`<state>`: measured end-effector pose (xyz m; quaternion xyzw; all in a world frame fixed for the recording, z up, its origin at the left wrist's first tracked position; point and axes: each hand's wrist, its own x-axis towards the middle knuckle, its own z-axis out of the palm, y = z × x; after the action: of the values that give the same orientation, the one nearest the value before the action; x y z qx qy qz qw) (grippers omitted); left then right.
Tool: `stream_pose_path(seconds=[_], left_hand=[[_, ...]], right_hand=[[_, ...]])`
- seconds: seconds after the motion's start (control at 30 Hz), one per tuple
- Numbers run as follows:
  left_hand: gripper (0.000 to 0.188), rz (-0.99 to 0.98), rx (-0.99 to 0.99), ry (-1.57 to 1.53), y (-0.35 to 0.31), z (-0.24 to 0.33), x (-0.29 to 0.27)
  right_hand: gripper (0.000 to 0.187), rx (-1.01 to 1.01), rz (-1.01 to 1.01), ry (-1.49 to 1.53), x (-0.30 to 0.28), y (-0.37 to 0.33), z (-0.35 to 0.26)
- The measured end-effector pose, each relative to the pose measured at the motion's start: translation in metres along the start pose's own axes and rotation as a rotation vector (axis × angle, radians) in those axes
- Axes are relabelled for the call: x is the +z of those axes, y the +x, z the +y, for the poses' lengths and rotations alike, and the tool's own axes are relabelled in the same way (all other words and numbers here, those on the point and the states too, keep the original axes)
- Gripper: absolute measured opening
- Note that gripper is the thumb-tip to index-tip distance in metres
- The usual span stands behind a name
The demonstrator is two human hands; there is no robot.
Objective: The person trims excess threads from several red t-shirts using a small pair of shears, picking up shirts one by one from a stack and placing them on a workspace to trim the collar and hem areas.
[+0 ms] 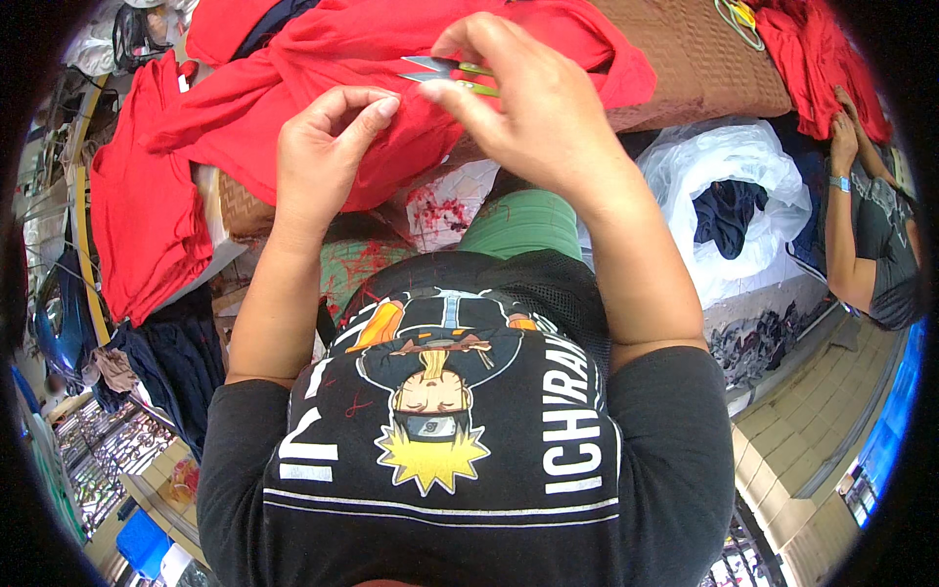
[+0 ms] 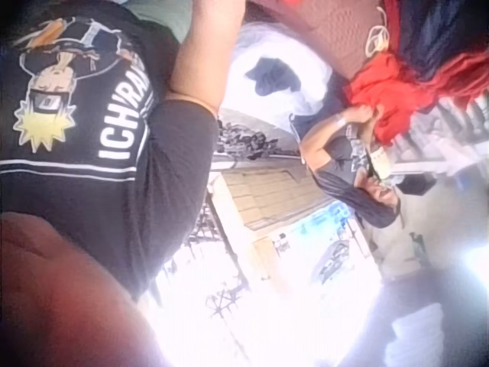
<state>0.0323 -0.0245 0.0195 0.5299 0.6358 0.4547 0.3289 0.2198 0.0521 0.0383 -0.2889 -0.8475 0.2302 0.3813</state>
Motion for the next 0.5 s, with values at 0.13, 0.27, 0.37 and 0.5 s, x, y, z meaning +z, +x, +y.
stream_pose_path(seconds=[0.13, 0.27, 0.37, 0.5], left_hand=[[0.019, -0.013, -0.023, -0.093, -0.001, -0.001, -0.002], [0.019, -0.022, -0.022, -0.080, -0.003, 0.003, 0.000], [0.018, -0.015, -0.008, -0.063, -0.004, 0.004, 0.002], [0.019, 0.038, 0.317, 0.114, -0.002, 0.002, 0.001]], right_hand=[[0.020, -0.020, -0.102, -0.102, -0.011, -0.001, -0.001], [0.017, -0.018, -0.134, -0.142, -0.006, -0.004, -0.007], [0.017, -0.059, -0.131, -0.193, -0.002, -0.003, -0.010], [0.017, -0.066, -0.166, -0.267, -0.001, -0.002, -0.014]])
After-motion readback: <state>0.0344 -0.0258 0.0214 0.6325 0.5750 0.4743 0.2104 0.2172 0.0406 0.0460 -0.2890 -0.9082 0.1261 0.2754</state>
